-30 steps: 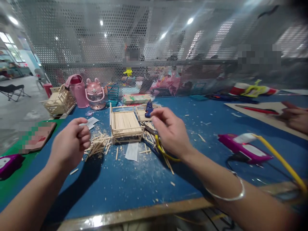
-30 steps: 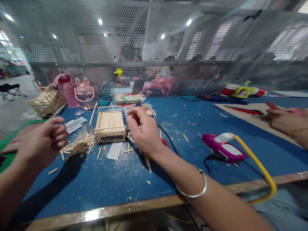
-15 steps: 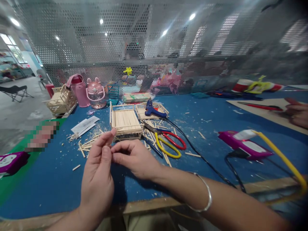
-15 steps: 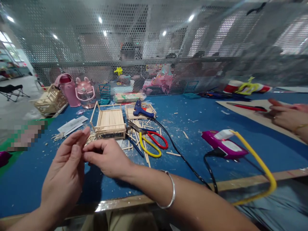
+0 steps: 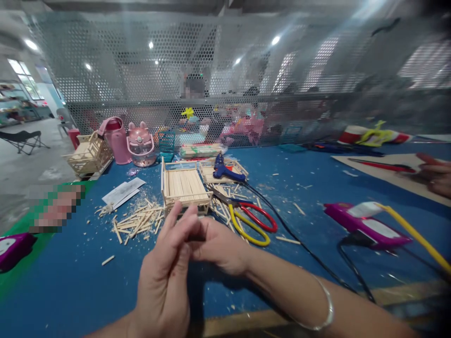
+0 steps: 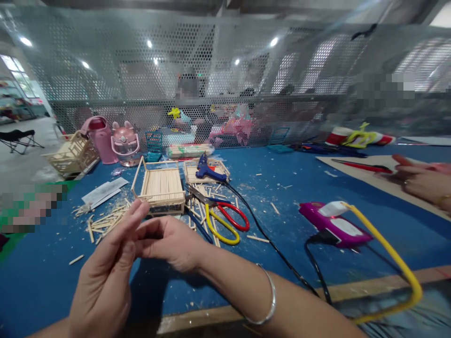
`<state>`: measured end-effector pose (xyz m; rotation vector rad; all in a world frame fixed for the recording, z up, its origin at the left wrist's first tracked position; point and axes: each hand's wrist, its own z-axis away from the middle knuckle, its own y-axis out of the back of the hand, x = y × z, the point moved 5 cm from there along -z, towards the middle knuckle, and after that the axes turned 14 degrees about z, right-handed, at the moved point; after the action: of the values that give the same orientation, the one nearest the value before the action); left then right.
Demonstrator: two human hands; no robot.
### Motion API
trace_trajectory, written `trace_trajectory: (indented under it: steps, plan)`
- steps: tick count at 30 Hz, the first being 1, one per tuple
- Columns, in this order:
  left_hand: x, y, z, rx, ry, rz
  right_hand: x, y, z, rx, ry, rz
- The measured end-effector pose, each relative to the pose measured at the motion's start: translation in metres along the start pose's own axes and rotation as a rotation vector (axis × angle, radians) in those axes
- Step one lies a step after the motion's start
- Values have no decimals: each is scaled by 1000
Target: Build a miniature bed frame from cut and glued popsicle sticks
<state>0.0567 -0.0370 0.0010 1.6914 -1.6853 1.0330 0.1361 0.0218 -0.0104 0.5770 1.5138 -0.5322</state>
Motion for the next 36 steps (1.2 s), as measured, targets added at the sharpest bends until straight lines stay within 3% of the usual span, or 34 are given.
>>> trace_trajectory:
  steps: [3,5,6,7,10,12,13,18,25,29,36]
  plan:
    - [1,15,-12,73,-3,-44,-15,13,1,17,31,186]
    - [-5,40,-26,290,29,-59,-33,32,-1,141,87,469]
    - [-11,50,-35,332,77,-106,-42,44,-1,248,115,607]
    - [-21,55,-44,275,178,-181,-50,54,-2,349,139,715]
    - [-54,54,-66,-153,442,-276,-61,71,-1,608,247,927]
    - [-67,51,-74,-323,490,-300,-59,72,2,716,338,1049]
    - [-70,50,-77,-351,477,-329,-56,70,3,751,380,1117]
    - [-63,44,-80,-306,326,-495,-43,62,12,853,488,1370]
    - [-32,39,-68,-140,272,-331,-57,43,25,957,640,1469]
    - [-32,42,-64,-117,269,-343,-62,35,29,1002,614,1499]
    - [-34,41,-62,-113,263,-333,-61,38,24,985,576,1459]
